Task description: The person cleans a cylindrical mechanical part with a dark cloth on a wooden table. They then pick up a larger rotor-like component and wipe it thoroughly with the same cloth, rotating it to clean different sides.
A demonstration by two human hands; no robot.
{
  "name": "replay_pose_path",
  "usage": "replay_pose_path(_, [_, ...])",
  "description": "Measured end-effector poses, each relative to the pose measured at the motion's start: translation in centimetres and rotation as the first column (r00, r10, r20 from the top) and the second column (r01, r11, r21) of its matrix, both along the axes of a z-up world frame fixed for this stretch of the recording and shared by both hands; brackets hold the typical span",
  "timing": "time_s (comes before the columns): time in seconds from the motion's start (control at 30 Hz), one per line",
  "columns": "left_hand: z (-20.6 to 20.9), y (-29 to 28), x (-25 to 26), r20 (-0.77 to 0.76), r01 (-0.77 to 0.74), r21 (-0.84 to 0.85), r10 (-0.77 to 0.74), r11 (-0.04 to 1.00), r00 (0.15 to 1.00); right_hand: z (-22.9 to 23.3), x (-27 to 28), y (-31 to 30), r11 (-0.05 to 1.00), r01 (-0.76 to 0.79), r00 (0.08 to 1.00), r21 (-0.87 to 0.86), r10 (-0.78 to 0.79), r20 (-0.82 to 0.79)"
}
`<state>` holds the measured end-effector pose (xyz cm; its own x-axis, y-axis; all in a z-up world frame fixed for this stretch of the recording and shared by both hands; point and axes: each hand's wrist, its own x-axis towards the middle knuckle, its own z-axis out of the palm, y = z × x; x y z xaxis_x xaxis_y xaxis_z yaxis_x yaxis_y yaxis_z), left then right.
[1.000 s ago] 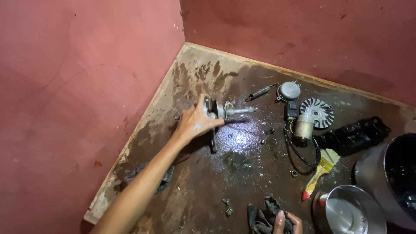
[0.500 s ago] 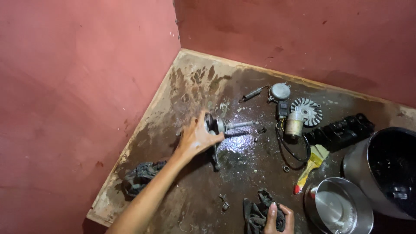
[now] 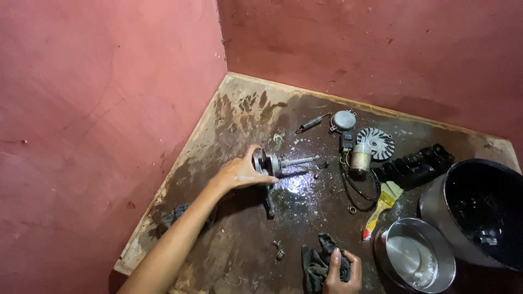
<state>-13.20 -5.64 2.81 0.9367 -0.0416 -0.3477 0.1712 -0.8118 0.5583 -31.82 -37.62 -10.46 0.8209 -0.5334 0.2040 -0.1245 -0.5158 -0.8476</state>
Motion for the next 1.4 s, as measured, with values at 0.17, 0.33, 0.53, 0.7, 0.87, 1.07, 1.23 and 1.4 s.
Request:
replay_pose_path(0.17, [-1.0, 1.6, 1.4, -0.063, 0.086, -0.126, -0.095, 0.988, 0.993, 1.2, -0.2, 0.9, 0.998, -0.001, 0.998, 0.068, -0.003, 0.061])
replay_pose_path(0.33, [-1.8, 2.2, 2.1, -0.032, 0.109, -0.183, -0.116, 0.977, 0.993, 2.0, 0.0, 1.4, 0.993, 0.018, 0.998, 0.118, -0.024, 0.054])
replay_pose_path(0.53, [-0.8, 0.7, 0.4, -0.037, 0.113, -0.053, -0.115, 0.992, 0.993, 1.5, -0.2, 1.2, 0.996, -0.009, 0.997, 0.093, 0.002, 0.073])
replay_pose_path(0.7, [-1.3, -2.8, -0.4, -0.099, 0.234, -0.065, -0.239, 0.97, 0.966, 3.2, -0.4, 1.5, 0.988, 0.059, 0.998, 0.142, -0.054, -0.04])
replay_pose_path(0.87, [0.4, -6.6, -2.0, -0.051, 0.353, -0.001, -0.353, 0.936, 0.934, 3.1, -0.5, 1.3, 0.991, 0.033, 0.999, 0.129, -0.036, 0.021])
replay_pose_path(1.07, [2.4, -8.8, -4.2, -0.067, 0.431, 0.094, -0.427, 0.897, 0.902, 5.2, -0.5, 2.2, 0.978, 0.019, 0.999, 0.206, -0.028, 0.04])
replay_pose_path(1.23, [1.7, -9.0, -4.8, 0.02, 0.421, 0.095, -0.424, 0.902, 0.905, 4.7, -0.4, 1.8, 0.987, -0.014, 0.994, 0.159, -0.003, 0.109])
replay_pose_path(1.4, [-3.0, -9.0, -4.4, 0.44, 0.346, -0.106, -0.269, 0.932, 0.857, 4.6, -0.7, 1.7, 0.981, 0.019, 0.99, 0.193, -0.045, 0.135])
